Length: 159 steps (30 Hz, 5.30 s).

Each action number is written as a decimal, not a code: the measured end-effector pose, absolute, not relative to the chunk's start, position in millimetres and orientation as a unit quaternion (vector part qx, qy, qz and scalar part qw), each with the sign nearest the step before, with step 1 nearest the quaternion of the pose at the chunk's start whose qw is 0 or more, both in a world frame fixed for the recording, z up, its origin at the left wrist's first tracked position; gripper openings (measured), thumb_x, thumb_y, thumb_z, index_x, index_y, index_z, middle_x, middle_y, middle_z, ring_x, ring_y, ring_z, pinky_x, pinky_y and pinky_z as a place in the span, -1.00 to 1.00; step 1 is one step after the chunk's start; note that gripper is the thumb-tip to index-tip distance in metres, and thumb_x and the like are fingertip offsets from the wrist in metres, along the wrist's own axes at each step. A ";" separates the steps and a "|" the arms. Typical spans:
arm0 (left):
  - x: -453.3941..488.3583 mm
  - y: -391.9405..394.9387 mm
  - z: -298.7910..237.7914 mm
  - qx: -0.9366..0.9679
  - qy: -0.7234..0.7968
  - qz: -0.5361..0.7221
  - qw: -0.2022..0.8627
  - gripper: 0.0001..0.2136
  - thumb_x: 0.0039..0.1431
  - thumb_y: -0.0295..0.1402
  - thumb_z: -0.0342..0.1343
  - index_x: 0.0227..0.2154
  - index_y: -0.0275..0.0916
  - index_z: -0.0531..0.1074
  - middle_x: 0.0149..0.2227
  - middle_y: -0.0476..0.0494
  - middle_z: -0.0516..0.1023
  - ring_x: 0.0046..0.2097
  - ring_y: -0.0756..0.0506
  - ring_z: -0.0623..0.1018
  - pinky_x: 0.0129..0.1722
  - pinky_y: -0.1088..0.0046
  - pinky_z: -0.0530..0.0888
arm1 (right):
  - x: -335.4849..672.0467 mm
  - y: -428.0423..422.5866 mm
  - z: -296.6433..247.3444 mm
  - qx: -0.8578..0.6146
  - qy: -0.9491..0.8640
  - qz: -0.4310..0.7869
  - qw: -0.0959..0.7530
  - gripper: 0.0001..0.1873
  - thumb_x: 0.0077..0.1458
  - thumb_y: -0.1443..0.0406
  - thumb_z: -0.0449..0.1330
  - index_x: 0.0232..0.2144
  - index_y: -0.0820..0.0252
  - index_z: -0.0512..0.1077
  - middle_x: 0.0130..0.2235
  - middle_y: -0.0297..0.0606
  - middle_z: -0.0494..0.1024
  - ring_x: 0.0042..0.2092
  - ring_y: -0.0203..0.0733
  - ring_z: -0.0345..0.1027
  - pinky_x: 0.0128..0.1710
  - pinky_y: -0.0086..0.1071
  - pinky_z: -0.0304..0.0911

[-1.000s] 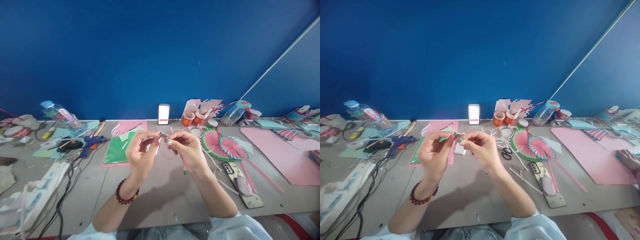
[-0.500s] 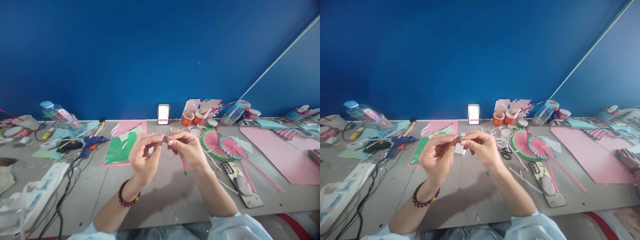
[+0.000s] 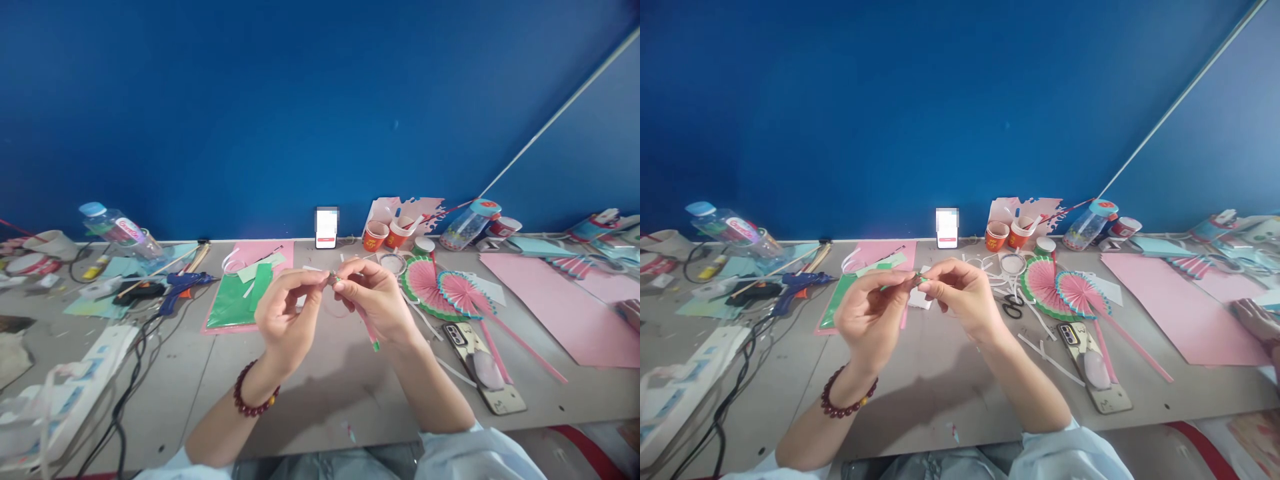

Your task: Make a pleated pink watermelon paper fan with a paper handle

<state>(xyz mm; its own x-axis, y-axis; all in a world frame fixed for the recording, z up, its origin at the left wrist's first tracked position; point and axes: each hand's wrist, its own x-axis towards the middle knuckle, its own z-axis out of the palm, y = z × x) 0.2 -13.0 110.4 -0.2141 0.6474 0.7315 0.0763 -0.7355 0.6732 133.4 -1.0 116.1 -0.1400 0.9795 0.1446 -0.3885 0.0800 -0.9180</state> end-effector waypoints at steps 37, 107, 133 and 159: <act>-6.3 -11.7 123.2 0.588 0.255 0.675 0.364 -0.64 0.01 -0.51 0.28 -0.11 -0.12 0.44 -0.29 -0.05 0.54 -0.23 -0.02 0.59 -0.18 0.42 0.62 | 131.3 -13.2 123.0 -0.396 -0.596 0.281 0.640 -0.85 -0.02 0.26 0.33 -0.47 0.13 0.42 -0.42 -0.33 0.48 -0.44 -0.30 0.34 -0.53 -0.42 0.29; -25.3 22.7 110.1 0.742 0.203 0.572 0.284 -0.70 0.09 -0.46 0.23 -0.09 -0.14 0.50 -0.12 -0.18 0.61 -0.08 -0.14 0.58 -0.09 0.30 0.54 | 131.1 -16.4 126.2 -0.426 -0.713 -0.049 0.555 -0.93 0.12 0.40 0.20 -0.35 0.22 0.50 -0.38 -0.24 0.52 -0.36 -0.27 0.43 -0.38 -0.40 0.36; -19.9 22.1 103.1 0.592 0.254 0.664 0.380 -0.87 -0.02 -0.28 0.32 -0.40 -0.20 0.60 -0.35 -0.16 0.66 -0.27 -0.19 0.65 -0.27 0.27 0.62 | 129.3 -15.7 123.8 -0.452 -0.679 -0.084 0.572 -0.97 0.10 0.36 0.24 -0.38 0.13 0.44 -0.41 -0.31 0.57 -0.39 -0.29 0.45 -0.42 -0.46 0.30; -26.9 25.4 99.3 0.605 0.224 0.664 0.377 -0.88 -0.01 -0.32 0.31 -0.36 -0.15 0.60 -0.34 -0.12 0.66 -0.26 -0.18 0.64 -0.22 0.23 0.60 | 134.7 -8.2 116.7 -0.457 -0.672 -0.207 0.545 -0.88 0.07 0.25 0.29 -0.28 0.09 0.53 -0.51 -0.34 0.53 -0.47 -0.28 0.38 -0.41 -0.39 0.20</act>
<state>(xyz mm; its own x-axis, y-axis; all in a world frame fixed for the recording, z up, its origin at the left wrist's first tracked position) -26.9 25.4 99.3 0.0170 0.7723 0.6350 -0.2298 -0.6151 0.7542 134.7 -8.2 116.7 0.0106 0.3891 0.9211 0.8392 0.4974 -0.2198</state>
